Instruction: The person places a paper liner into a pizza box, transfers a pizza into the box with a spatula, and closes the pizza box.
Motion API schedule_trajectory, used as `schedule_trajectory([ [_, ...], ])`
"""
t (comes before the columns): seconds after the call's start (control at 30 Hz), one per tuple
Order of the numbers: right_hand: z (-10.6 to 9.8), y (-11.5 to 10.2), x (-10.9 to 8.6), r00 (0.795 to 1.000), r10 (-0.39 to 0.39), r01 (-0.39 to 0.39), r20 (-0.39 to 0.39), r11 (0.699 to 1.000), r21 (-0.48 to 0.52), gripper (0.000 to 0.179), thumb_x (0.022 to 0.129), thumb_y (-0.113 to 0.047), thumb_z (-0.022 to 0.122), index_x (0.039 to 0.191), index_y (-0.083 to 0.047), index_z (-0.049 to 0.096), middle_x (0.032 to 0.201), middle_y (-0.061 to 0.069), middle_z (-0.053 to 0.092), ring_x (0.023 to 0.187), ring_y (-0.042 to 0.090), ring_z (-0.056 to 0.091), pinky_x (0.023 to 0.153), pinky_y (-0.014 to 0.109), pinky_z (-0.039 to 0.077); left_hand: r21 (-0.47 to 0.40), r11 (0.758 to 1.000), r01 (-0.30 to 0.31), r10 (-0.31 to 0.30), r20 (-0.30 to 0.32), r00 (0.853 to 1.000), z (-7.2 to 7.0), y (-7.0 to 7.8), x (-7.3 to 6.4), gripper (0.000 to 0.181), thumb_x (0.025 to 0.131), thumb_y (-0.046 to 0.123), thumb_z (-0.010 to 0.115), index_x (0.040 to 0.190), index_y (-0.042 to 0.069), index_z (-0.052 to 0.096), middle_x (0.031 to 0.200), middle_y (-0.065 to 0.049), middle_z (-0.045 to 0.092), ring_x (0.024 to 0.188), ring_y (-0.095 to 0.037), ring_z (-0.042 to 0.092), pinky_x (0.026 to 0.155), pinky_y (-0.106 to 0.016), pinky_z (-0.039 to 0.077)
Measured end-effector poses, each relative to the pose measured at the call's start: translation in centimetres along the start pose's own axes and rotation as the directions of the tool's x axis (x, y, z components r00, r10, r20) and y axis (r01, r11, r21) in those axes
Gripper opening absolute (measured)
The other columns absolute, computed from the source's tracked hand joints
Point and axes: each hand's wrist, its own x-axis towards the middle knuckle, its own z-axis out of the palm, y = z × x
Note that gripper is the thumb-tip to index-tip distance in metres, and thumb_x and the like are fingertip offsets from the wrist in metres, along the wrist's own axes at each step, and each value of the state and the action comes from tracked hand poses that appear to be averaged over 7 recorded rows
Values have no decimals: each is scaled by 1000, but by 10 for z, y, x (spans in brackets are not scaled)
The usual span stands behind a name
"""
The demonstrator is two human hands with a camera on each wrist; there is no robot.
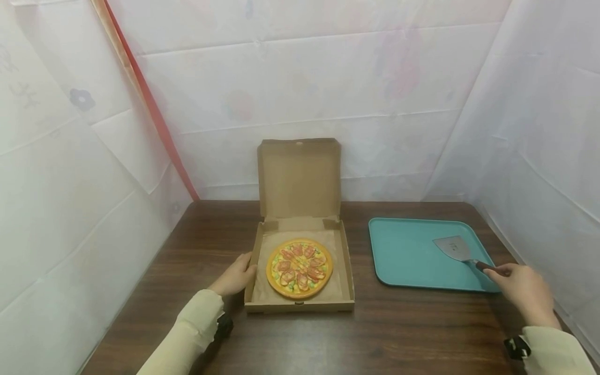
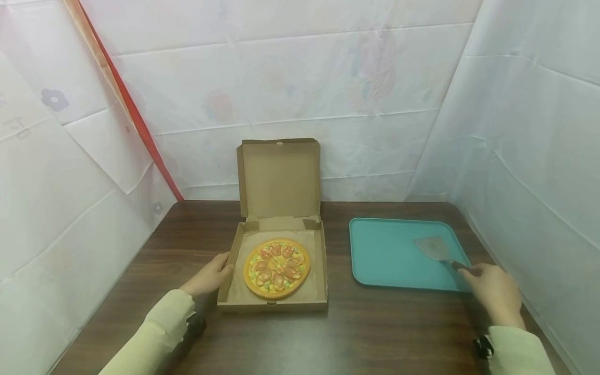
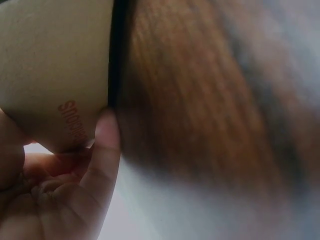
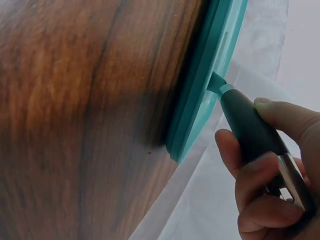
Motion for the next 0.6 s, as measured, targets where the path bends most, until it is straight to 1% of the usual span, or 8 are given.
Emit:
schedule_trajectory([
  [0.07, -1, 0, 0, 1000, 9, -8, 12, 1000, -7, 60, 93, -48, 61, 111, 9, 66, 98, 29, 69, 70, 30, 62, 48, 31, 40, 1, 1000, 1, -1, 3, 1000, -1, 0, 0, 50, 104, 13, 41, 149, -6, 32, 151, -31, 35, 144, -50, 21, 115, -66, 21],
  [0.17, -2, 1, 0, 999, 26, -26, 21, 1000, -14, 65, 91, -53, 60, 113, 8, 65, 103, 30, 68, 75, 35, 64, 48, 32, 41, 1, 1000, 7, -7, 9, 1000, -2, 0, 0, 51, 104, 14, 41, 149, -6, 31, 152, -31, 33, 145, -51, 17, 116, -66, 16],
  [0.23, -2, 2, 0, 999, 28, -27, 22, 999, -25, 69, 91, -56, 59, 115, 8, 64, 107, 31, 67, 78, 39, 64, 49, 34, 42, 5, 1000, 14, -15, 13, 1000, -3, 0, 1, 51, 104, 15, 41, 149, -7, 30, 153, -31, 32, 145, -52, 15, 117, -66, 14],
  [0.3, -3, 1, 0, 1000, 16, -15, 14, 999, -38, 72, 91, -58, 58, 116, 9, 63, 109, 32, 66, 82, 44, 64, 52, 39, 45, 10, 1000, 20, -20, 13, 1000, -3, 0, 2, 52, 104, 16, 42, 149, -8, 30, 153, -32, 32, 145, -52, 15, 117, -66, 15],
  [0.4, -8, -2, 0, 1000, -19, 18, -8, 998, -54, 73, 93, -58, 54, 119, 10, 61, 115, 35, 63, 91, 52, 61, 58, 47, 48, 10, 1000, 20, -20, 11, 1000, -3, 0, 3, 53, 103, 17, 44, 148, -10, 31, 150, -34, 34, 143, -52, 24, 115, -65, 22],
  [0.47, -12, -6, 0, 999, -38, 37, -24, 998, -52, 71, 95, -56, 51, 121, 10, 59, 119, 36, 60, 95, 55, 59, 62, 51, 48, 7, 1000, 13, -13, 9, 1000, -3, -1, 4, 53, 103, 17, 45, 146, -10, 33, 148, -34, 37, 139, -51, 32, 113, -64, 29],
  [0.57, -15, -17, 3, 995, -84, 83, -56, 996, -29, 64, 98, -50, 49, 123, 7, 59, 119, 36, 60, 94, 54, 59, 60, 50, 47, -5, 1000, 12, -12, 1, 1000, -4, -2, 5, 52, 102, 16, 47, 145, -11, 35, 146, -33, 41, 134, -49, 42, 109, -61, 37],
  [0.6, -15, -23, 4, 992, -106, 104, -70, 994, -20, 62, 99, -49, 48, 124, 7, 59, 115, 34, 63, 89, 51, 61, 58, 48, 47, -8, 1000, 18, -18, -4, 1000, -4, -2, 5, 53, 102, 17, 47, 145, -10, 35, 146, -33, 41, 133, -48, 43, 109, -61, 37],
])
